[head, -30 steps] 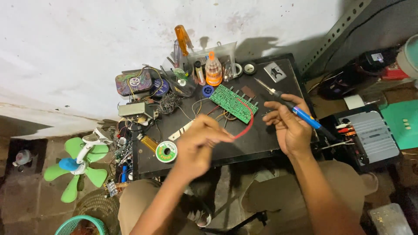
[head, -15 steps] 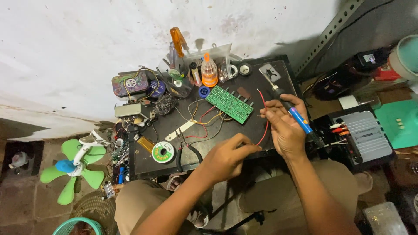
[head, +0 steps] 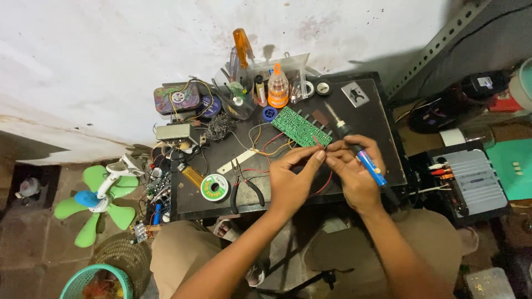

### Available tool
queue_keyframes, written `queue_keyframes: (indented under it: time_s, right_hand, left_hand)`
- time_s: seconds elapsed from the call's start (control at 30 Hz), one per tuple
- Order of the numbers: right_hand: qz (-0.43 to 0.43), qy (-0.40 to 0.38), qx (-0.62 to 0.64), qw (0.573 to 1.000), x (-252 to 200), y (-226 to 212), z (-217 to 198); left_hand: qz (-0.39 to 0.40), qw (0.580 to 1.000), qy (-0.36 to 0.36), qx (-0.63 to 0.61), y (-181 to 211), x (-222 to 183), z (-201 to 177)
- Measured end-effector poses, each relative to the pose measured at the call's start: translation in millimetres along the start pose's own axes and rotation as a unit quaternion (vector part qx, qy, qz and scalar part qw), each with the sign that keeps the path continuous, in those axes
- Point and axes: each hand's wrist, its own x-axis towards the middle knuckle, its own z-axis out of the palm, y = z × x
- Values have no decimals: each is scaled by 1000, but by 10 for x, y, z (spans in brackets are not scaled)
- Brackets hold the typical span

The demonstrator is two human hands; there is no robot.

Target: A person is soldering wires and components onto a green circuit board at a repair bench.

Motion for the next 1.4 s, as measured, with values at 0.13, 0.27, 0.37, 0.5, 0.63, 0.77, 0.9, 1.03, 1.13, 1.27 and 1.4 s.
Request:
queue_keyframes:
  time_s: [0.13, 0.27, 0.37, 0.5, 0.63, 0.77, 0.9, 1.03, 1.13, 1.27, 1.4]
  right_hand:
    - [7, -13, 7, 1000, -46, 53, 36]
    - [2, -24, -17, 1000, -53, 15, 42]
    - [-7, -31, -49, 998, -20, -42, -3]
    - [9, 3, -46, 999, 88, -73, -108]
    - [12, 26, -28, 999, 196, 66, -338]
    - [5, 61, -29, 998, 254, 195, -418]
    - [23, 77, -5, 997, 334, 330, -527]
    - [39, 87, 6, 995, 402, 373, -541]
    - [56, 92, 11, 994, 449, 396, -566]
    - [67, 100, 24, 992, 535, 393, -538]
    - [76, 114, 66, 988, 615, 429, -532]
  left_hand:
    - [8, 1000, 14, 0, -14, -21, -16]
    - [4, 999, 31, 6, -27, -27, -62]
    - [28, 998, 39, 43, -42, 25, -177]
    - [65, 982, 55, 171, -78, 83, -419]
    - [84, 968, 29, 235, -376, 80, -494]
    - [106, 950, 6, 295, -564, 60, -437]
    - [106, 942, 11, 318, -685, 76, -369]
    - [120, 938, 15, 324, -567, 75, -319]
    - [125, 939, 26, 318, -604, 46, -280]
    - [169, 935, 71, 304, -672, 87, -246]
    - [161, 947, 124, 249, -749, 126, -209]
